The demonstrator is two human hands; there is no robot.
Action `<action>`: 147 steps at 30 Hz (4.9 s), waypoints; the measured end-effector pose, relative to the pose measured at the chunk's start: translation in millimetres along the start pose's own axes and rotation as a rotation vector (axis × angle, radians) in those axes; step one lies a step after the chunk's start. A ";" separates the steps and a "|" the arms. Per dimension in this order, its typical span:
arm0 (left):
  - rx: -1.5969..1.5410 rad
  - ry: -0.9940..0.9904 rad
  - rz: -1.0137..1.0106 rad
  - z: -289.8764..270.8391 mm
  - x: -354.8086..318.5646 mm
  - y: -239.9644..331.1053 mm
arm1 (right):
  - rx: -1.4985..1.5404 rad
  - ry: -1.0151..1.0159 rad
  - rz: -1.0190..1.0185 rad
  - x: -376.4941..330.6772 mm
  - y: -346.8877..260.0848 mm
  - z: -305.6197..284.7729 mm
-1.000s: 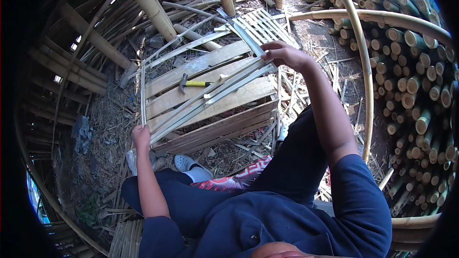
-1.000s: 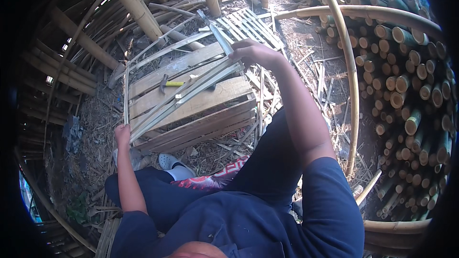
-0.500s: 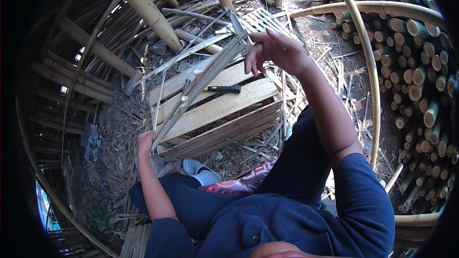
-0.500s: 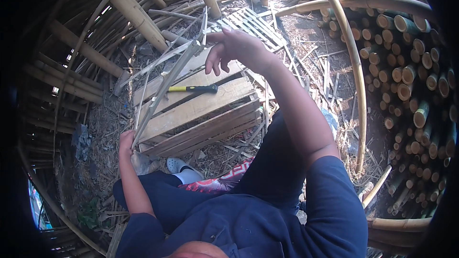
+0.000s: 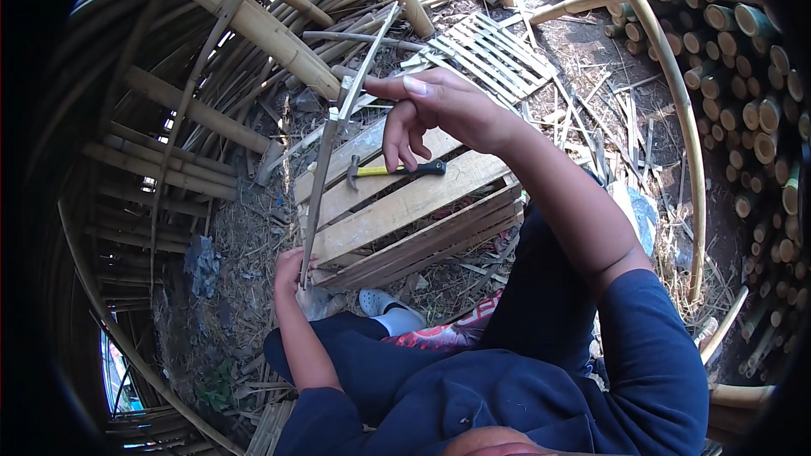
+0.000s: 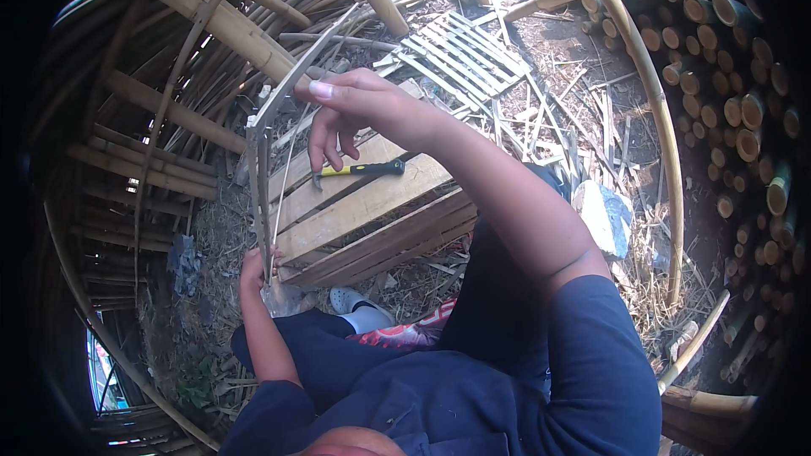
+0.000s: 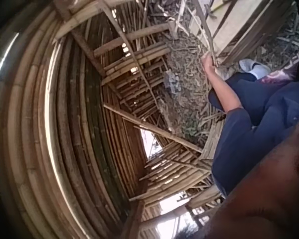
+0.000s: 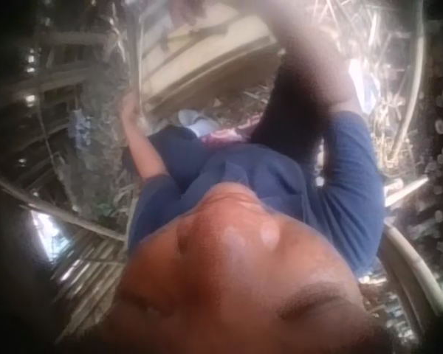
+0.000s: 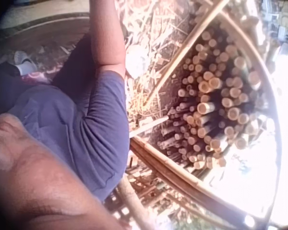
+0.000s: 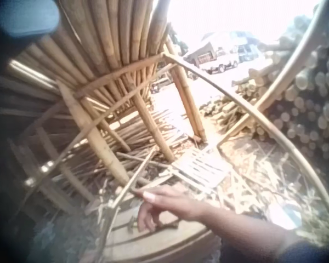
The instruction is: The person assembles a bamboo structure by aligning thin bamboo strips onto a frame and securing them with a hammer. They take small nails from a plastic bag, position them on the bamboo, and hammer them into place to create a lattice pattern.
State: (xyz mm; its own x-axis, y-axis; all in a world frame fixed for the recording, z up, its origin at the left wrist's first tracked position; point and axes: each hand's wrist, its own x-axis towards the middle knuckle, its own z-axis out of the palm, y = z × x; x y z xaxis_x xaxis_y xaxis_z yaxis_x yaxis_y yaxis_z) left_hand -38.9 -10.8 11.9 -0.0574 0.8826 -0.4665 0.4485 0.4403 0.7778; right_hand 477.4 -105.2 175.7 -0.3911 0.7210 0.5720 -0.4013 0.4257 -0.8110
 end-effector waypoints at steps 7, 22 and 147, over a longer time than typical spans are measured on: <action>0.035 0.001 -0.009 2.5 -1.1 1.8 | 0.002 0.047 0.042 -1.3 -11.6 8.2; 0.088 -0.014 0.034 -9.1 31.0 -27.3 | -0.248 0.542 0.455 -9.5 -38.8 34.7; 0.853 -0.210 0.842 163.9 -42.0 58.5 | -0.992 0.467 0.851 36.4 156.0 -26.0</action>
State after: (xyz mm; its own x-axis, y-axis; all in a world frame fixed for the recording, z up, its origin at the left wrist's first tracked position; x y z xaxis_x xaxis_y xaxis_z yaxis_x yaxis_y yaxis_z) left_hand 135.9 -49.1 7.9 0.6440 0.7618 -0.0699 0.7233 -0.5765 0.3802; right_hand 422.1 1.7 66.8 0.1737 0.9822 -0.0712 0.6449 -0.1681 -0.7456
